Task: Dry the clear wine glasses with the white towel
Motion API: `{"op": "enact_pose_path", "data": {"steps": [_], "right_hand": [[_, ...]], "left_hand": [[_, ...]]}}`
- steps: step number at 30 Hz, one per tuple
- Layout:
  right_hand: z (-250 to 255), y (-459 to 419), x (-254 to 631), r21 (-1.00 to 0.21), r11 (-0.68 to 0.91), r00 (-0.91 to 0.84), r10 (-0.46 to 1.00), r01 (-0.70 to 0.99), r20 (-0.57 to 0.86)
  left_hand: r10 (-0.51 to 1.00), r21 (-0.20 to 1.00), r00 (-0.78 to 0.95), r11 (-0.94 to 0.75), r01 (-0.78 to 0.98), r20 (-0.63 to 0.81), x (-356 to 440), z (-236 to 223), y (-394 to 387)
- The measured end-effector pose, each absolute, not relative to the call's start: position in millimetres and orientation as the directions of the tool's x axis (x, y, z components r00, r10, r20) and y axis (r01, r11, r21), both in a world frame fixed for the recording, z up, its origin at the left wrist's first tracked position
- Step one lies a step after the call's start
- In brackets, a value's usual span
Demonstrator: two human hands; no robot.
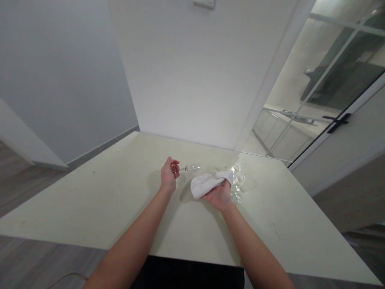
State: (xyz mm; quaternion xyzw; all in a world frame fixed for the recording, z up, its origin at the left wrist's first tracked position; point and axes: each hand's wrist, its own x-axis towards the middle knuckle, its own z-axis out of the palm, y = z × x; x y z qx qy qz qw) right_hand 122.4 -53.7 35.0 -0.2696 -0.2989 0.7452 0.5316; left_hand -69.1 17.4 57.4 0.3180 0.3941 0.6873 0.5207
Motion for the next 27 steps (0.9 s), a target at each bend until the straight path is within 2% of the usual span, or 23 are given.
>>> {"op": "enact_pose_path", "data": {"steps": [4, 8, 11, 13, 19, 27], "right_hand": [[34, -53, 118, -0.782, -0.257, -0.262, 0.957, -0.568, -0.124], [21, -52, 112, -0.884, -0.229, -0.109, 0.973, -0.406, -0.202], [9, -51, 112, -0.967, -0.132, -0.088, 0.989, -0.217, -0.116], [4, -50, 115, -0.990, -0.065, -0.119, 0.992, -0.122, -0.050], [2, -45, 121, -0.996, 0.061, -0.073, 0.995, -0.060, 0.066], [4, -42, 124, -0.991, 0.116, -0.153, 0.983, 0.071, 0.104]], "left_hand": [[0.977, 0.891, -0.209, -0.135, -0.433, 0.046, -68, 56, 17], [0.989, 0.964, 0.047, -0.127, -0.234, 0.142, -68, 54, 14], [0.936, 0.966, 0.239, -0.253, -0.050, 0.258, -66, 52, 8], [0.892, 0.931, 0.302, -0.363, 0.034, 0.337, -65, 50, 3], [0.739, 0.745, 0.344, -0.651, 0.146, 0.579, -63, 46, -7], [0.657, 0.645, 0.298, -0.749, 0.153, 0.693, -64, 41, -6]]}}
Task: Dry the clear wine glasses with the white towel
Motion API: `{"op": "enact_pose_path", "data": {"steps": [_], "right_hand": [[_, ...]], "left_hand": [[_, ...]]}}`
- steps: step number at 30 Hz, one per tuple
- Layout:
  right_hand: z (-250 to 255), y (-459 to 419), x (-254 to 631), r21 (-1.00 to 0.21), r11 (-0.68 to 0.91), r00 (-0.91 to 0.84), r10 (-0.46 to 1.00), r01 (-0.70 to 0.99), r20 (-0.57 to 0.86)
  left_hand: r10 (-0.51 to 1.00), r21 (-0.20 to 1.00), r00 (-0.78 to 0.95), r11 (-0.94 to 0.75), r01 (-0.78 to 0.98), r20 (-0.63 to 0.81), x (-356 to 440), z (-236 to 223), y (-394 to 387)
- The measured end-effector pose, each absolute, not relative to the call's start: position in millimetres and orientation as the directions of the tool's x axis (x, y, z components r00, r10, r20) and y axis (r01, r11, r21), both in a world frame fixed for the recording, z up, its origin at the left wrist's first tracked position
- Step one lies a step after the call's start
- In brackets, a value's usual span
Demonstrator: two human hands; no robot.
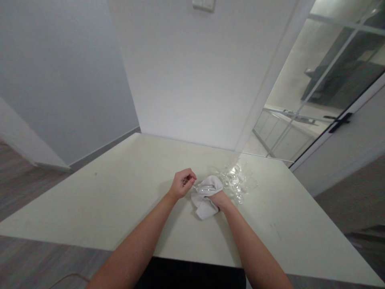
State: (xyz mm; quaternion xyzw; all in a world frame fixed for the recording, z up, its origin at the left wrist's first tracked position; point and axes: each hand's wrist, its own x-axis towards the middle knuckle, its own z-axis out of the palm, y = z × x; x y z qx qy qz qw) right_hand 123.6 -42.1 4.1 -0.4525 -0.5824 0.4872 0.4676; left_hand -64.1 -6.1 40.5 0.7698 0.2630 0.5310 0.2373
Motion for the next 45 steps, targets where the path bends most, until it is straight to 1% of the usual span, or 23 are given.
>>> {"op": "enact_pose_path", "data": {"steps": [3, 5, 9, 11, 13, 15, 18, 20, 23, 25, 30, 35, 38, 42, 45], "right_hand": [[1, -40, 130, -0.992, 0.056, -0.224, 0.974, 0.116, 0.029], [0, -40, 134, -0.995, 0.006, -0.215, 0.976, 0.103, -0.016], [4, -42, 132, -0.997, -0.061, -0.192, 0.980, -0.045, -0.051], [7, -44, 128, -0.991, -0.077, -0.153, 0.986, -0.110, -0.060], [9, -46, 123, -0.986, -0.081, -0.096, 0.993, -0.147, -0.067], [11, -47, 119, -0.981, -0.087, -0.087, 0.994, -0.172, -0.072], [14, -50, 117, -0.978, -0.093, -0.189, 0.980, -0.187, -0.057], [16, -51, 118, -0.988, -0.044, -0.243, 0.970, -0.146, -0.007], [13, -51, 123, -0.995, 0.061, -0.252, 0.965, -0.073, 0.077], [7, -50, 126, -0.996, 0.069, -0.242, 0.967, -0.063, 0.083], [-5, -47, 125, -0.994, -0.067, -0.049, 0.997, -0.082, -0.063], [-2, -45, 118, -0.963, -0.178, 0.050, 0.980, -0.202, -0.192], [4, -48, 115, -0.948, -0.219, 0.018, 0.973, -0.232, -0.229], [7, -52, 115, -0.952, -0.227, -0.069, 0.974, -0.204, -0.217], [4, -54, 117, -0.957, -0.208, -0.064, 0.978, -0.204, -0.199]], "left_hand": [[0.647, 0.639, 0.289, -0.757, 0.136, 0.706, -63, 39, -5], [0.655, 0.651, 0.286, -0.749, 0.124, 0.699, -62, 40, -5], [0.647, 0.651, 0.278, -0.754, 0.093, 0.710, -61, 41, -7], [0.643, 0.646, 0.272, -0.758, 0.092, 0.716, -60, 41, -7], [0.661, 0.660, 0.259, -0.744, 0.105, 0.704, -61, 41, -5], [0.700, 0.693, 0.235, -0.710, 0.124, 0.675, -62, 41, -3], [0.770, 0.764, 0.194, -0.633, 0.120, 0.608, -63, 38, 1], [0.812, 0.812, 0.190, -0.575, 0.097, 0.552, -62, 37, 3], [0.855, 0.864, 0.213, -0.497, 0.077, 0.473, -59, 35, 5], [0.870, 0.885, 0.223, -0.462, 0.059, 0.440, -58, 35, 5], [0.883, 0.904, 0.235, -0.426, 0.039, 0.406, -57, 36, 3], [0.903, 0.922, 0.212, -0.387, 0.026, 0.373, -56, 35, 6], [0.912, 0.927, 0.196, -0.373, 0.028, 0.361, -55, 34, 8], [0.905, 0.918, 0.199, -0.393, 0.046, 0.377, -56, 34, 8], [0.900, 0.915, 0.203, -0.402, 0.043, 0.386, -56, 36, 6]]}}
